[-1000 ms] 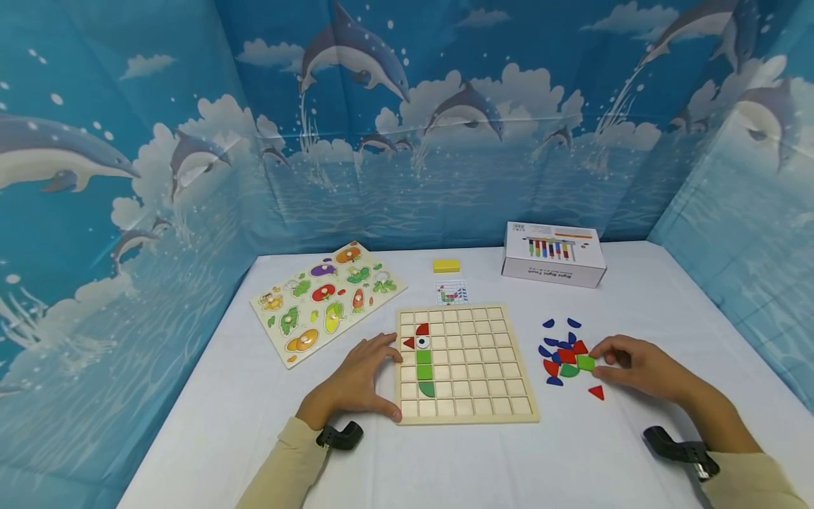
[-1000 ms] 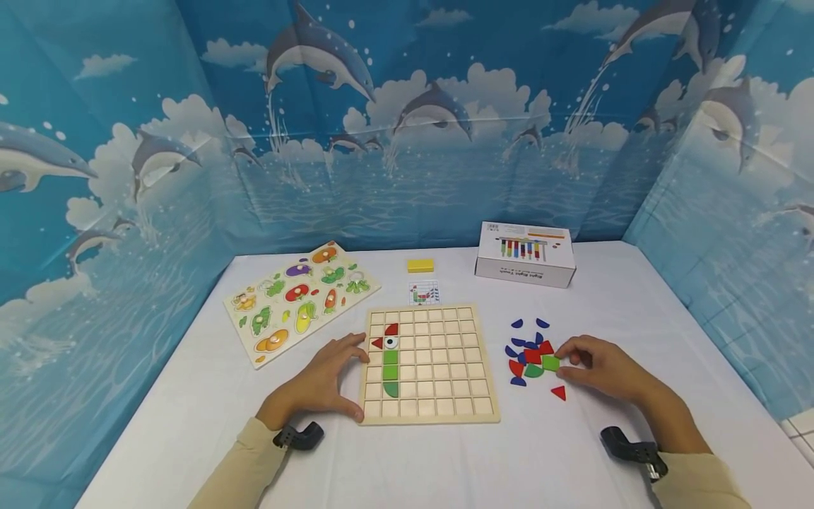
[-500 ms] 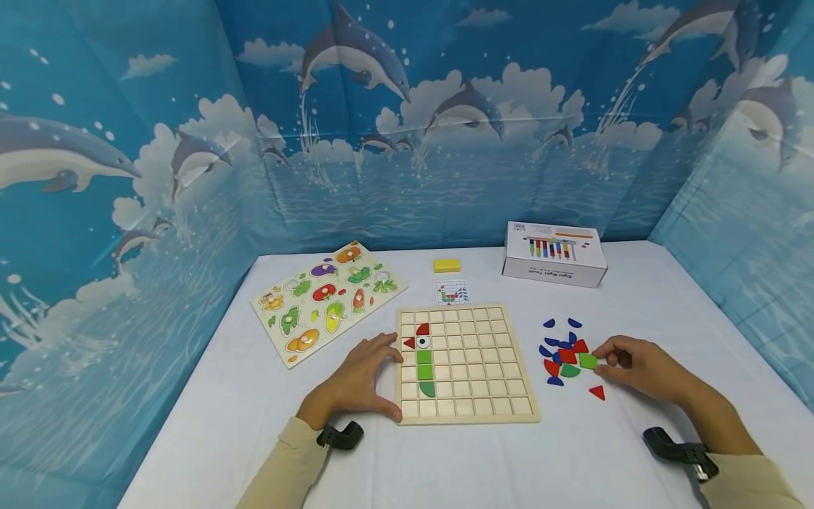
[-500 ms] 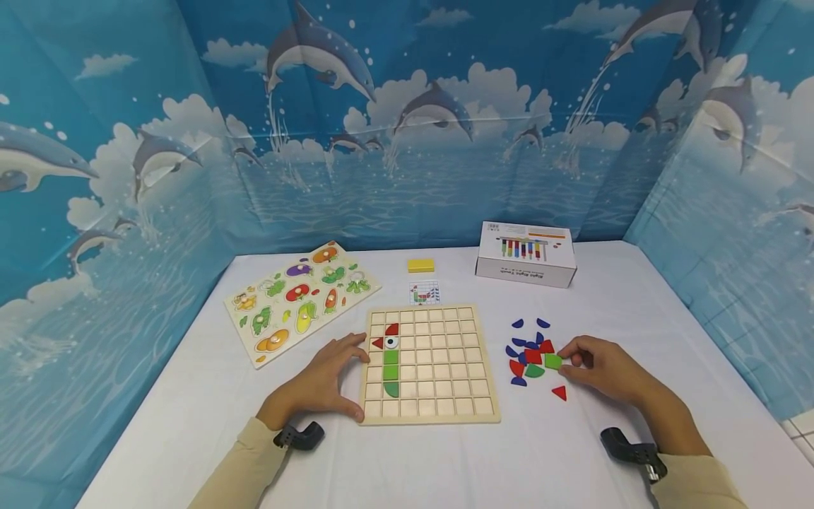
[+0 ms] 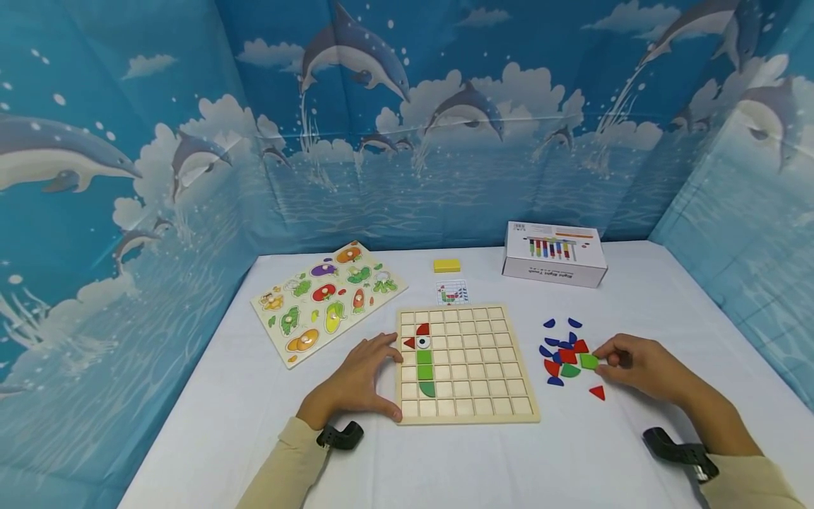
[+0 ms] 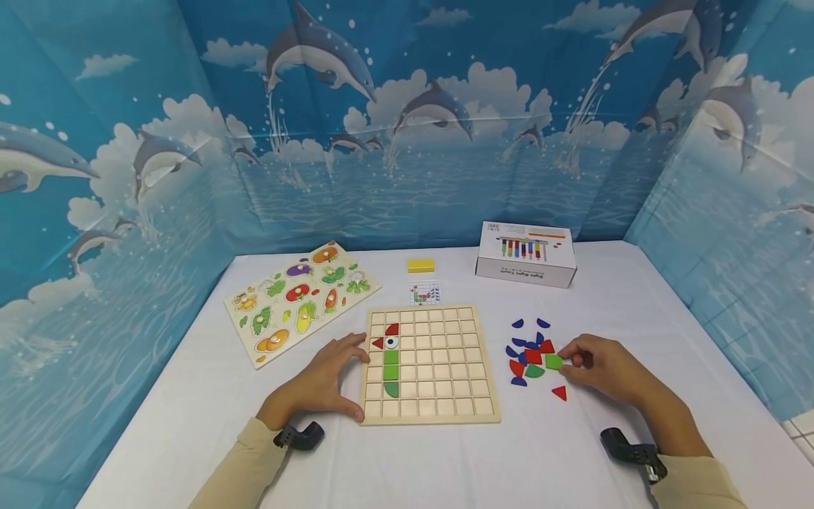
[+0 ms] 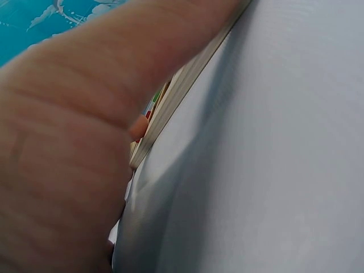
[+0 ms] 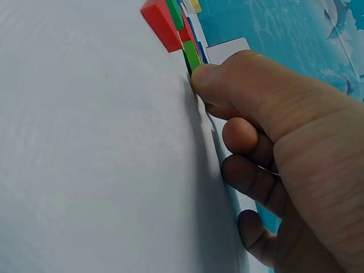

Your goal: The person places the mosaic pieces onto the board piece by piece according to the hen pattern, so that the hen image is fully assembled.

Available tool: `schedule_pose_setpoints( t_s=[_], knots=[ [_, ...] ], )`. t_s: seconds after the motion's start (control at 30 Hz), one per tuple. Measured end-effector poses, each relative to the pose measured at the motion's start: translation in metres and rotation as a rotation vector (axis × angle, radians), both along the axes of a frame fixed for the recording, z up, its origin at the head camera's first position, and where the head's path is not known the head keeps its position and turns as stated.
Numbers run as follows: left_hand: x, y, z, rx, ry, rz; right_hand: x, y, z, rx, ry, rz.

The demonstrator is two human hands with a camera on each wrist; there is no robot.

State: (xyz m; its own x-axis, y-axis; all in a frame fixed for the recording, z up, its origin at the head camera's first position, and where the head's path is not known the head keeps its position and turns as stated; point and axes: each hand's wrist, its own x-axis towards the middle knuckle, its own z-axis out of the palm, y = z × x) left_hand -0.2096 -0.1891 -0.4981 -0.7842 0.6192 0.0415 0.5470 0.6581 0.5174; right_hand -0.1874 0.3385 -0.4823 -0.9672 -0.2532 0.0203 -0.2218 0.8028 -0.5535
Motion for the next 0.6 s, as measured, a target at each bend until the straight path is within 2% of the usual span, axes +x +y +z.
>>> schedule_pose_setpoints(
  t_s=[0.17,0.4,0.6],
  knots=[
    [0.000,0.000,0.000,0.000,0.005,-0.002,0.000,0.001,0.003,-0.017,0.076,0.024],
    [-0.001,0.000,-0.002,-0.006,0.011,0.002,-0.001,-0.007,0.002,-0.064,0.258,0.101],
    [-0.001,0.000,-0.002,-0.005,0.007,0.004,-0.005,-0.023,0.004,-0.084,0.296,0.121]
  ],
)
